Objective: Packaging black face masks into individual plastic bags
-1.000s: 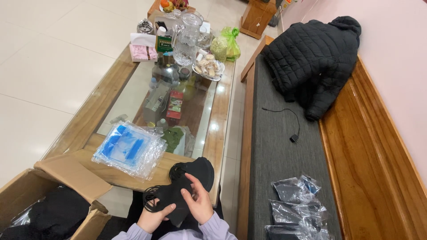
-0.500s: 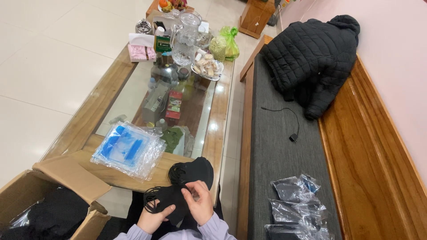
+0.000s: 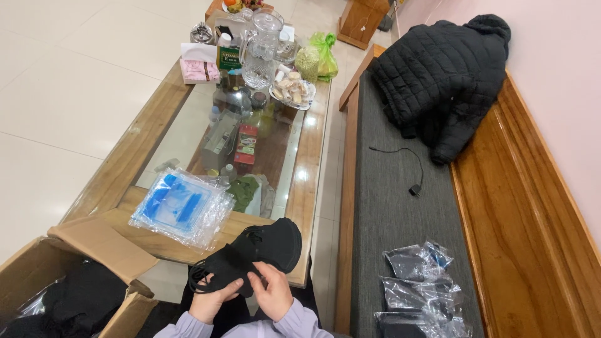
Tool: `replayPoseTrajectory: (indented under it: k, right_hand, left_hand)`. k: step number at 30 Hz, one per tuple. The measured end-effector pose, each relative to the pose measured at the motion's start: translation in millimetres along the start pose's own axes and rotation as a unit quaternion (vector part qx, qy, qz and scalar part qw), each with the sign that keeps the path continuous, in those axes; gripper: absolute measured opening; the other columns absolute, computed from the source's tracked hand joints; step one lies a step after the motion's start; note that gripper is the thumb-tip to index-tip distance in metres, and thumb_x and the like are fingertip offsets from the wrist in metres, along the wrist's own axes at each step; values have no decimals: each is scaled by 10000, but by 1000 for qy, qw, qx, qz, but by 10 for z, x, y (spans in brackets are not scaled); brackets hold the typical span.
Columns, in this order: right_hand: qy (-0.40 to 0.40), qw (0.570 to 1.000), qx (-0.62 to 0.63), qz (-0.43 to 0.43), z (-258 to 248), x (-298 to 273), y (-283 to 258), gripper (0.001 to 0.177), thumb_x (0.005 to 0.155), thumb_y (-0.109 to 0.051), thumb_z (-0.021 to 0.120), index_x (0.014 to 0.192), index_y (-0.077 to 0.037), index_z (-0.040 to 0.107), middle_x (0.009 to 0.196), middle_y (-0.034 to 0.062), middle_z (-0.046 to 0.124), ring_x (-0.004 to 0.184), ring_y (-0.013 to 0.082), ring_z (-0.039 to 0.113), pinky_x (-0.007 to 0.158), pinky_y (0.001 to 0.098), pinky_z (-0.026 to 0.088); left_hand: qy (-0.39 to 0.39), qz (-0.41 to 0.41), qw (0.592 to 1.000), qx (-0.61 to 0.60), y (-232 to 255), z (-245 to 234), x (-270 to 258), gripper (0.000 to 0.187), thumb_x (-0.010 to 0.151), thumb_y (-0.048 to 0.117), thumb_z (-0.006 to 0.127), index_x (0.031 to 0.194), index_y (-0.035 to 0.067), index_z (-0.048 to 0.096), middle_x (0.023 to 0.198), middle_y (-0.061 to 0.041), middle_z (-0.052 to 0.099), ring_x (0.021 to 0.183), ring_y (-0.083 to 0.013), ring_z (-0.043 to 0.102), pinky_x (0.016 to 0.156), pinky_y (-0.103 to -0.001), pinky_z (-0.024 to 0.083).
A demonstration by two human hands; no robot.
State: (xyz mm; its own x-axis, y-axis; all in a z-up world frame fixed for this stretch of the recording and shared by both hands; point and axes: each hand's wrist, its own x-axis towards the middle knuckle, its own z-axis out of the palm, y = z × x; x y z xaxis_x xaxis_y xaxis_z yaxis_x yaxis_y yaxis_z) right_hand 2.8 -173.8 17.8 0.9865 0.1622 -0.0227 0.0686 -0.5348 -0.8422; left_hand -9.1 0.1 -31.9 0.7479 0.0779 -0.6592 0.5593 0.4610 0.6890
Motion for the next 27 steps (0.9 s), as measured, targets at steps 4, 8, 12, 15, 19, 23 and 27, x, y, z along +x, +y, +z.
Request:
replayPoseTrajectory:
  k: [4, 8, 12, 15, 19, 23, 27]
  right_hand:
    - [-4, 1000, 5, 30, -86, -11, -165, 190, 966, -268, 640, 1088, -131, 691, 761, 8, 655, 582, 147, 522, 580, 338, 439]
    - [6, 997, 51, 58, -116, -9, -229, 173, 957, -264, 667, 1071, -139, 704, 793, -13, 695, 698, 118, 618, 666, 298, 499]
    - [75, 985, 126, -88, -229, 95, -317, 80, 895, -29, 740, 923, -87, 787, 932, 66, 739, 866, 197, 705, 738, 300, 555]
    - [130, 956, 253, 70, 78, 166, 669, 176, 845, -81, 845, 1004, -73, 769, 887, -10, 741, 801, 81, 644, 749, 256, 555]
    - [170, 944, 228, 165, -30, 266, 900, 196, 894, -202, 804, 926, -101, 640, 615, -27, 506, 477, 80, 500, 438, 258, 413]
    - [181, 938, 226, 188, -11, 313, 1252, 148, 896, -156, 797, 933, -47, 704, 611, 72, 688, 449, 141, 643, 364, 207, 465]
    - [185, 936, 220, 202, -47, 329, 1298, 106, 895, -153, 792, 941, -79, 732, 606, 35, 698, 417, 112, 627, 386, 197, 466]
  left_hand:
    - [-35, 65, 997, 7, -295, -102, 208, 256, 739, -103, 861, 964, -44, 754, 915, -205, 786, 807, -297, 748, 695, -428, 672]
    - [-8, 20, 1000, 15, -281, -114, 224, 253, 765, -73, 853, 987, -52, 734, 943, -219, 773, 866, -320, 749, 705, -443, 665]
    - [46, 42, 998, 6, -290, -198, 266, 303, 760, -60, 842, 1048, -47, 746, 959, -182, 739, 903, -286, 693, 693, -458, 653]
    - [127, 52, 989, -52, -328, -303, 332, 477, 711, -79, 821, 1156, 29, 691, 1066, -149, 728, 880, -271, 678, 686, -407, 622]
    - [181, 52, 979, -77, 18, -260, 3, 553, 706, -59, 824, 1230, 49, 684, 1156, -117, 733, 977, -262, 697, 731, -417, 632]
    - [191, 98, 974, -73, 187, -231, -234, 457, 671, -77, 911, 1080, -28, 710, 989, -222, 737, 842, -336, 733, 720, -491, 651]
    - [184, 106, 974, -74, 32, -264, -237, 438, 665, -91, 908, 1050, -34, 707, 945, -194, 733, 805, -308, 728, 704, -476, 659]
